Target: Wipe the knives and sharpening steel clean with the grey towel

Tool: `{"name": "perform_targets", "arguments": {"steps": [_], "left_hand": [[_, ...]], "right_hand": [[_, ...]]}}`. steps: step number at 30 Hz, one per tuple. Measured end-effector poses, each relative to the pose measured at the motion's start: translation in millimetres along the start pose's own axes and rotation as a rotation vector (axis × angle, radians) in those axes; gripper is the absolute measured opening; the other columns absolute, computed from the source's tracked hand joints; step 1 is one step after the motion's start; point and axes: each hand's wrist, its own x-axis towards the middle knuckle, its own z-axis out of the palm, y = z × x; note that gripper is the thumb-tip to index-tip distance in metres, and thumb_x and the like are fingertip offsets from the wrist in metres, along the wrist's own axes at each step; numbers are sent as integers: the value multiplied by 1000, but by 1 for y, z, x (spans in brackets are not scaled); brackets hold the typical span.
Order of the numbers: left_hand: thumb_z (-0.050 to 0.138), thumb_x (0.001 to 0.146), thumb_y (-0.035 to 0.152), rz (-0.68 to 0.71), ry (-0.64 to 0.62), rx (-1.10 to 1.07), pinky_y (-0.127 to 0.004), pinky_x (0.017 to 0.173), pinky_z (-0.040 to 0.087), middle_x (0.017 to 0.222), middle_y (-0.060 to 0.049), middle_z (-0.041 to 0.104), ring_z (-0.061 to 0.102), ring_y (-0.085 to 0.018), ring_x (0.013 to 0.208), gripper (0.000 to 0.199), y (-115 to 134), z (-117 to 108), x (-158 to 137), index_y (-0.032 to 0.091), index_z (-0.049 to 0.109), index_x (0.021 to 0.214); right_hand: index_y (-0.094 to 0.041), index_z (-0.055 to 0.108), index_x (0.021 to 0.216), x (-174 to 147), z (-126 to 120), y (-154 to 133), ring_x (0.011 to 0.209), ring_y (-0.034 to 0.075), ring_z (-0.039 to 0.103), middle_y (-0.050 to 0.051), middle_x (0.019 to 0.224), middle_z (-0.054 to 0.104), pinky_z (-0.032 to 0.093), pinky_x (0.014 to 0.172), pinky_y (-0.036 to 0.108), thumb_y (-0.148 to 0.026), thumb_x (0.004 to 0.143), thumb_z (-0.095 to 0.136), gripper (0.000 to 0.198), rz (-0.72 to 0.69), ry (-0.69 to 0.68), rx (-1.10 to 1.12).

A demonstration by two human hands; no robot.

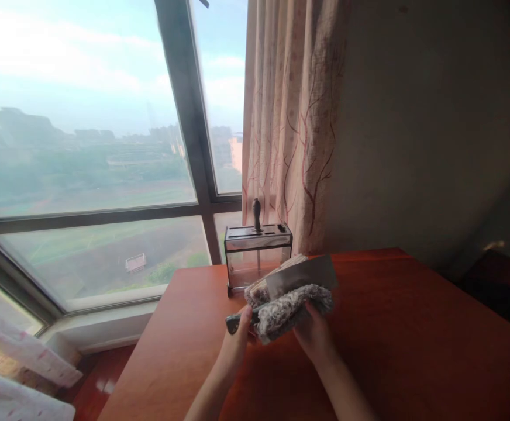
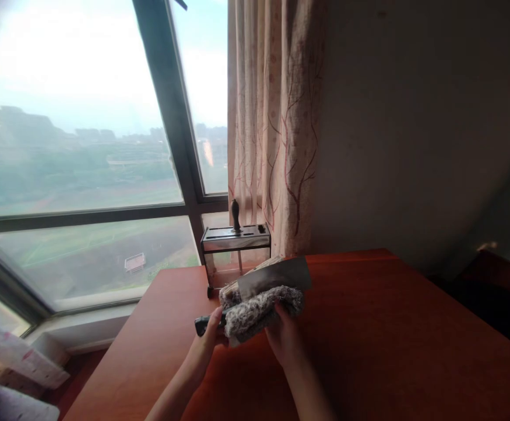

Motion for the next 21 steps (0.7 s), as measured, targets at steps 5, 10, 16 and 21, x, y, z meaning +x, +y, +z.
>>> {"name": "perform_targets", "arguments": {"steps": [5, 10, 16, 21], "left_hand": [[59, 70, 67, 19, -69, 5, -23, 44, 39, 57, -3, 64, 54, -13, 46, 60, 6, -2, 4, 12, 65, 95], [61, 69, 66, 12, -92, -69, -22, 43, 36, 54, -2, 62, 52, -12, 45, 58, 11, -6, 6, 12, 64, 89], [58, 72, 64, -22, -126, -124, -22, 42, 33, 52, -4, 59, 50, -11, 43, 52, 7, 1, 0, 14, 59, 62], [55, 65, 75, -56, -164, -9, -21, 39, 33, 53, -6, 62, 52, -12, 42, 61, -7, 7, 2, 15, 59, 64]], "right_hand": [[-26, 71, 95, 6, -4, -17, 91, 17, 69, -2, 93, 76, 55, 83, 31, -32, 72, 72, 24, -47, 148, 92], [-28, 69, 101, 8, -11, -39, 89, 17, 69, -4, 92, 76, 53, 86, 34, -32, 74, 68, 27, -141, 234, 142], [-29, 69, 101, 7, -14, -43, 90, 20, 69, -3, 90, 76, 51, 89, 38, -37, 73, 68, 29, -171, 245, 119], [-28, 70, 99, 6, -12, -25, 94, 23, 68, -2, 91, 76, 51, 90, 42, -40, 72, 70, 30, -150, 181, 52]]}}
